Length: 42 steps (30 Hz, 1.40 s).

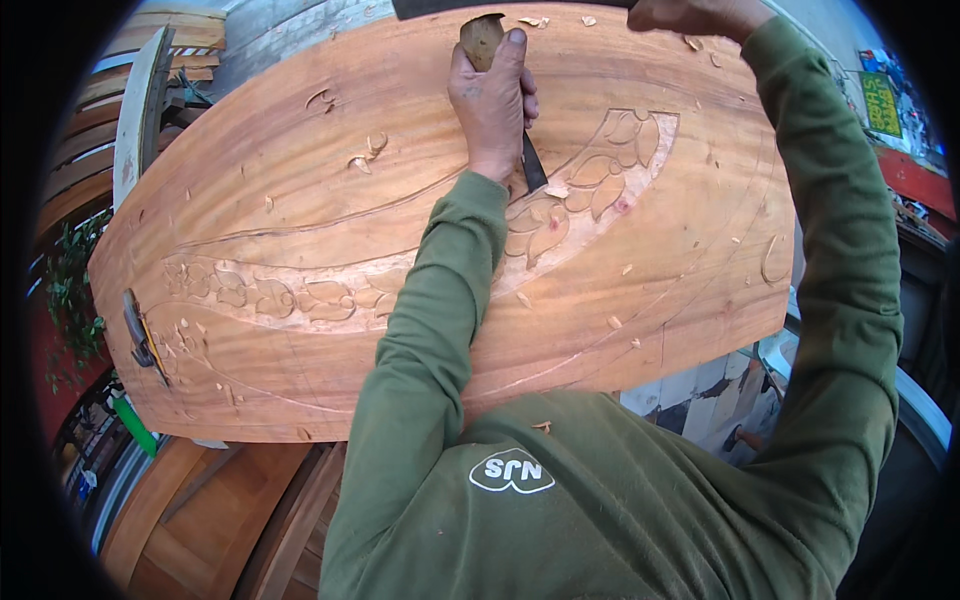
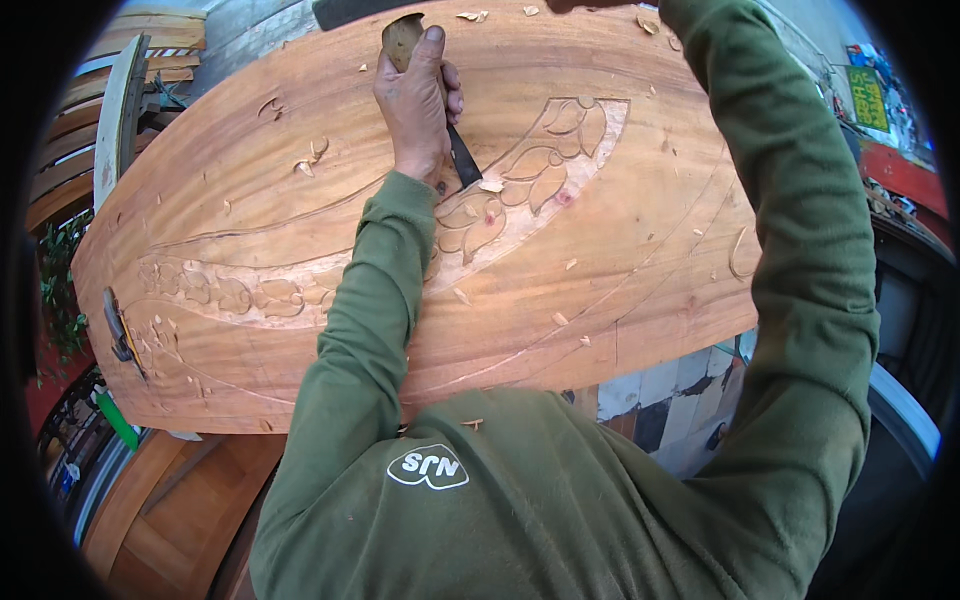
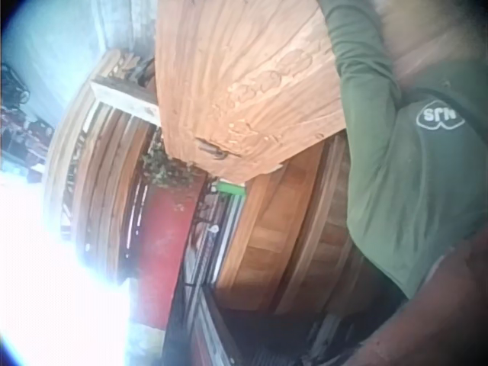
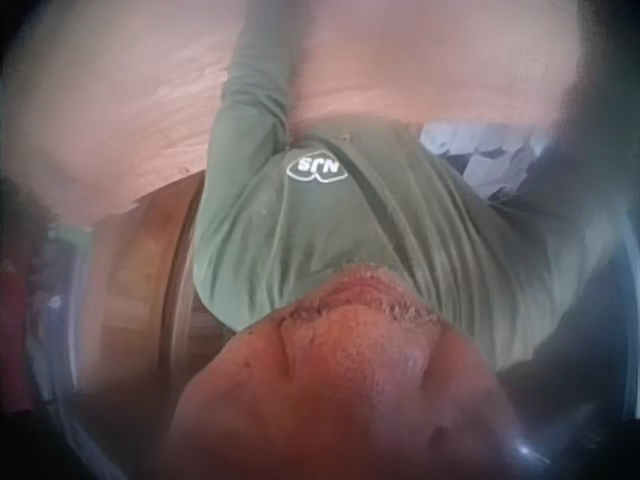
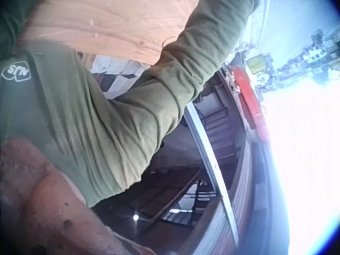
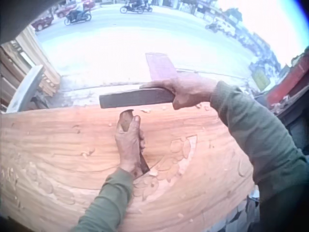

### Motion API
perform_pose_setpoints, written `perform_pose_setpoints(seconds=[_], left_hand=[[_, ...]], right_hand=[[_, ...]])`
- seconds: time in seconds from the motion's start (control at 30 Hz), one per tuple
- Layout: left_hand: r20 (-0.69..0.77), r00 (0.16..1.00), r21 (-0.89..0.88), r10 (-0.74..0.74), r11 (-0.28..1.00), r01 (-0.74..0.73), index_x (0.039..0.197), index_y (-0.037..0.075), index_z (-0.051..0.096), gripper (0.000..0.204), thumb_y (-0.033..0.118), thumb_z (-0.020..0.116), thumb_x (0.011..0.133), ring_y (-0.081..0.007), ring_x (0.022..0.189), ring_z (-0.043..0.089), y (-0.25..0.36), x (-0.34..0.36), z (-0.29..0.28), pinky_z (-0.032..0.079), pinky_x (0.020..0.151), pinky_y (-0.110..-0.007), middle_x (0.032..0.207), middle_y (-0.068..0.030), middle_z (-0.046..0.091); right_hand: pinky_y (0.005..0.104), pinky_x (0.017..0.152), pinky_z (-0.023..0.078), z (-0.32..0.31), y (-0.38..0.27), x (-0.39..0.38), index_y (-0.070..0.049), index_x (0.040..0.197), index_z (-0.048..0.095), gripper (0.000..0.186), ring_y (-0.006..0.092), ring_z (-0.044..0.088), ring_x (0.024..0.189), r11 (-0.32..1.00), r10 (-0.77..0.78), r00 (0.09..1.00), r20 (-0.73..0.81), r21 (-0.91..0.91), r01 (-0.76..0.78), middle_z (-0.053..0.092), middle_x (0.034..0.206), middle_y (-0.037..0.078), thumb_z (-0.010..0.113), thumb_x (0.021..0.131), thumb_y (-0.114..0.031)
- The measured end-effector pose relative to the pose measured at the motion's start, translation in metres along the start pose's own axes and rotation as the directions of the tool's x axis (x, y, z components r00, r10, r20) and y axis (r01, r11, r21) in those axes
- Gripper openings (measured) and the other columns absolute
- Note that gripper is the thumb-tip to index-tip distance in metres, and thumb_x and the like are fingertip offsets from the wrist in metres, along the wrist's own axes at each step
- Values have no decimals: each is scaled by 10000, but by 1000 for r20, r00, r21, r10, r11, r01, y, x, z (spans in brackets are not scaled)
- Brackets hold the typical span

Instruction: The person carves a floral design into a large wooden board using a chisel and a wooden mallet.

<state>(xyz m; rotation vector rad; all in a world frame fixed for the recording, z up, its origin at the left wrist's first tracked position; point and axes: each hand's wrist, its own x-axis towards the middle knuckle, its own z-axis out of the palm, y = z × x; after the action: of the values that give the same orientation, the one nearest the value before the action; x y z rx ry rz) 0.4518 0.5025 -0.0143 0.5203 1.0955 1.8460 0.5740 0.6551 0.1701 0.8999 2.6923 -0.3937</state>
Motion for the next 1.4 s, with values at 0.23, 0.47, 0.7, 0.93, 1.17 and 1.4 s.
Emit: perform_pose_setpoints(seconds=[0.23, 0.47, 0.7, 0.93, 1.17, 1.4], left_hand=[[-25, 999, -3, -42, 999, 42, 990, 128, 573, 320, 376, 774, 1013, -66, 420, 533, -7, 4, -9, 375, 350, -229, 641, -4, 605], [30, 997, 37, -70, 997, 68, 1027, 98, 571, 344, 382, 764, 1016, -70, 424, 533, -9, 4, 3, 388, 363, -237, 636, -10, 598], [19, 997, 50, -78, 996, 77, 1018, 116, 584, 322, 383, 765, 1019, -71, 440, 542, -10, 5, -2, 380, 370, -228, 656, -7, 612], [87, 994, 9, -67, 998, 66, 1047, 101, 589, 339, 406, 735, 1035, -70, 411, 511, -2, 0, -1, 358, 357, -224, 639, -4, 589], [70, 996, -200, -61, 977, 74, 1105, 88, 584, 375, 425, 731, 1030, -75, 376, 460, 15, 6, -17, 328, 325, -227, 638, -21, 564], [-4, 1000, -71, 13, 997, -13, 989, 129, 571, 289, 344, 760, 1030, -73, 397, 503, 7, -1, -13, 357, 341, -231, 601, -4, 578]], right_hand=[[460, 880, 563, 13, -32, 4, -233, 1646, 421, 934, 369, 719, 988, 882, 214, 967, -138, 453, -130, 731, 1121, 255, 710, 771, -75], [450, 952, 540, 34, 18, 13, -198, 1633, 448, 945, 359, 705, 1087, 913, 130, 814, -566, 389, 125, 732, 1139, 200, 768, 753, -71], [506, 859, 562, 16, 1, 3, -253, 1618, 440, 910, 425, 729, 1009, 977, 55, 994, -95, -202, -73, 729, 1037, 273, 736, 767, -125], [440, 1032, 527, 18, 1, -14, -212, 1637, 428, 919, 364, 676, 1201, 980, -60, 997, 38, 190, 52, 707, 1258, 246, 721, 779, -65], [347, 1148, 452, 21, -7, -33, 0, 1601, 445, 906, 240, 589, 1344, 892, 121, 864, -490, 435, 121, 643, 1444, 170, 785, 761, 4], [339, 1167, 439, 23, -26, -32, -38, 1600, 467, 877, 229, 585, 1356, 927, 36, 754, -655, 304, 220, 645, 1457, 155, 788, 786, 20]])
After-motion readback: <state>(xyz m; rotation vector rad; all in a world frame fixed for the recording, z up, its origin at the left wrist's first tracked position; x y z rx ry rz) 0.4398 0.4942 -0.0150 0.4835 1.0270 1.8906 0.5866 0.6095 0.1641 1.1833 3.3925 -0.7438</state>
